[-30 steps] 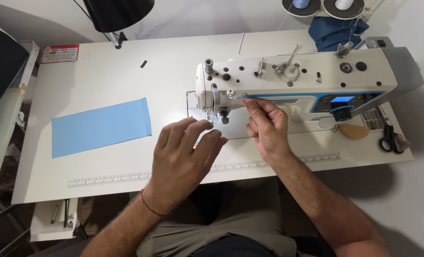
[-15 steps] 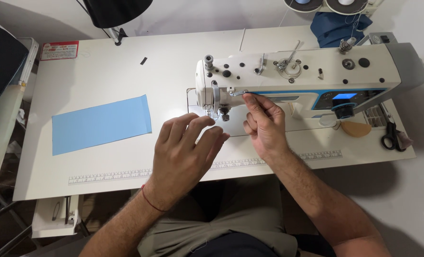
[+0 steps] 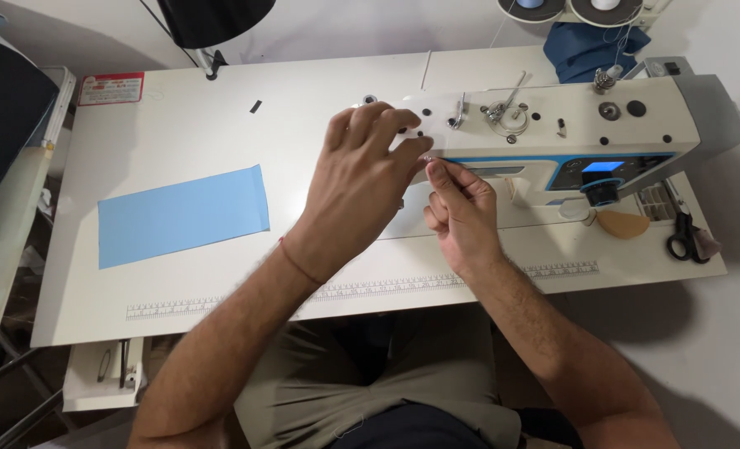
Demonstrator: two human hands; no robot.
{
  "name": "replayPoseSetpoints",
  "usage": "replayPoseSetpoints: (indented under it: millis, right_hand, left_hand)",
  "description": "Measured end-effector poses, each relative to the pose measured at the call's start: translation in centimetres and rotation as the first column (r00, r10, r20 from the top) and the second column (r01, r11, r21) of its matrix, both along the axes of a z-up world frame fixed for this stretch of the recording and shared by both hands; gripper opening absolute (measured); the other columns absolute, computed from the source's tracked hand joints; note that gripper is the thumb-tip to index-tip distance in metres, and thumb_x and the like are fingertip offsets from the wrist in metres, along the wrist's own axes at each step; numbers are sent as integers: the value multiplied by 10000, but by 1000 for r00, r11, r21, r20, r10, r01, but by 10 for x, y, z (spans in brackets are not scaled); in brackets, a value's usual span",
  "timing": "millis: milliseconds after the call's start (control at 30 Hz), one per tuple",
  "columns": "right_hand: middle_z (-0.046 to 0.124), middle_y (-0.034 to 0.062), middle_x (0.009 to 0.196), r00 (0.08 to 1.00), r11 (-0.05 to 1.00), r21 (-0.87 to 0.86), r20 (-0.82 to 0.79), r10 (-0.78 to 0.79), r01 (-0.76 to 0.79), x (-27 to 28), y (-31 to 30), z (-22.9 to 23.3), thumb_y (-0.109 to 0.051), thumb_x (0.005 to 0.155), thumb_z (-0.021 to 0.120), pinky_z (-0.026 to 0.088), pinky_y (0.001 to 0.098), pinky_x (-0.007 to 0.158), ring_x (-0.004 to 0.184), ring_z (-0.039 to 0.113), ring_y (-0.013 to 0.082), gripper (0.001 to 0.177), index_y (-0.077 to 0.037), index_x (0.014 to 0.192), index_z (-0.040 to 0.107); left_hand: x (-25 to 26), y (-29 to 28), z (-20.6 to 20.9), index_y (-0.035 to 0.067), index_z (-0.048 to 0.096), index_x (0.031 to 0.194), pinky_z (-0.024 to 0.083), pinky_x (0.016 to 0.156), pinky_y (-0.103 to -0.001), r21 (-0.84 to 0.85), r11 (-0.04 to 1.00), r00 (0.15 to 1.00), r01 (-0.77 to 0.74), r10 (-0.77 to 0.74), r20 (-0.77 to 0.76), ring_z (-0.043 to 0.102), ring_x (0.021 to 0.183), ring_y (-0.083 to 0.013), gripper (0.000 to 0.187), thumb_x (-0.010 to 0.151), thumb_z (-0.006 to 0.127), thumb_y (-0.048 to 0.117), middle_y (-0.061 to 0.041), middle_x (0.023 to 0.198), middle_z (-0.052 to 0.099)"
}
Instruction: Threading a sewing machine and preparing fabric pieces for assembly
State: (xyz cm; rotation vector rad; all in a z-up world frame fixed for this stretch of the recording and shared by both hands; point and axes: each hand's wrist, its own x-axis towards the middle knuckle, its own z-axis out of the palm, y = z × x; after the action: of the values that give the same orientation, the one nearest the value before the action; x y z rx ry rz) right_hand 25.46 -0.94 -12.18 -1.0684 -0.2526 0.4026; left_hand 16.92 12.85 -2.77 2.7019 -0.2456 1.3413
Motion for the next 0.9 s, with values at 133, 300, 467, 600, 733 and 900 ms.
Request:
replayPoseSetpoints:
  millis: [133, 300, 467, 600, 733, 900]
  right_hand:
    - [300, -58, 603, 1000, 1000, 8, -16, -4, 5, -4, 0, 10, -142, 1014, 703, 208, 180, 426, 429, 264, 1, 141, -53, 1112, 755]
    - [271, -91, 610, 997, 999, -18, -63, 36, -37, -5, -10, 11, -142, 1015, 694, 244, 180, 430, 440, 267, -11, 110, -88, 1084, 762]
    - [757, 144, 1146, 927, 907, -421, 347, 140, 21, -28, -54, 56, -199, 950, 652, 590, 283, 986, 1098, 719, 186, 371, 16, 1252, 649]
    - [729, 108, 1089, 560, 828, -320, 828, 9, 460, -39, -89, 66, -96, 1011, 657, 527, 345, 989, 1038, 690, 227, 130, -9, 1093, 709]
    - [723, 182, 1029, 253, 867, -111, 967, -18, 486, -66, -99, 75, -92, 1011, 601, 588, 425, 948, 992, 713, 323, 153, 38, 1027, 679]
    - [728, 71, 1219, -134, 937, -347, 927, 350, 45, -85, -94, 85, -120, 1040, 563, 502, 478, 1102, 1175, 694, 315, 221, -74, 1169, 735]
  left_hand:
    - [15, -1, -5, 93, 782, 924, 380, 1040, -438, -4, 1000, 994, -2, 1, -107, 559, 1144, -261, 72, 876, 807, 140, -53, 1041, 653]
    - [7, -2, 2, 78, 711, 945, 285, 1111, -453, 18, 999, 987, 40, -37, -156, 517, 1213, -257, 59, 977, 681, 119, -63, 1019, 609]
    - [-61, -8, 55, 24, 537, 1063, 362, 1002, -451, -369, 901, 934, 225, -308, -181, 531, 1314, -377, 113, 1096, 455, 94, -129, 1243, 594]
    - [-123, -24, 59, 56, 518, 1040, 477, 1063, -401, -714, 617, 744, 330, -636, -205, 609, 1222, -284, 263, 1081, 303, 202, -149, 1250, 644]
    - [-155, -59, -6, 105, 572, 1150, 492, 1043, -386, -792, 323, 342, 518, -927, -154, 652, 1154, -270, 345, 1141, 316, 336, -53, 1190, 661]
    - [-184, -94, -50, 42, 434, 1105, 384, 1063, -397, -877, 271, 29, 395, -959, -283, 521, 1016, -245, 432, 1186, 167, 373, -90, 1132, 509]
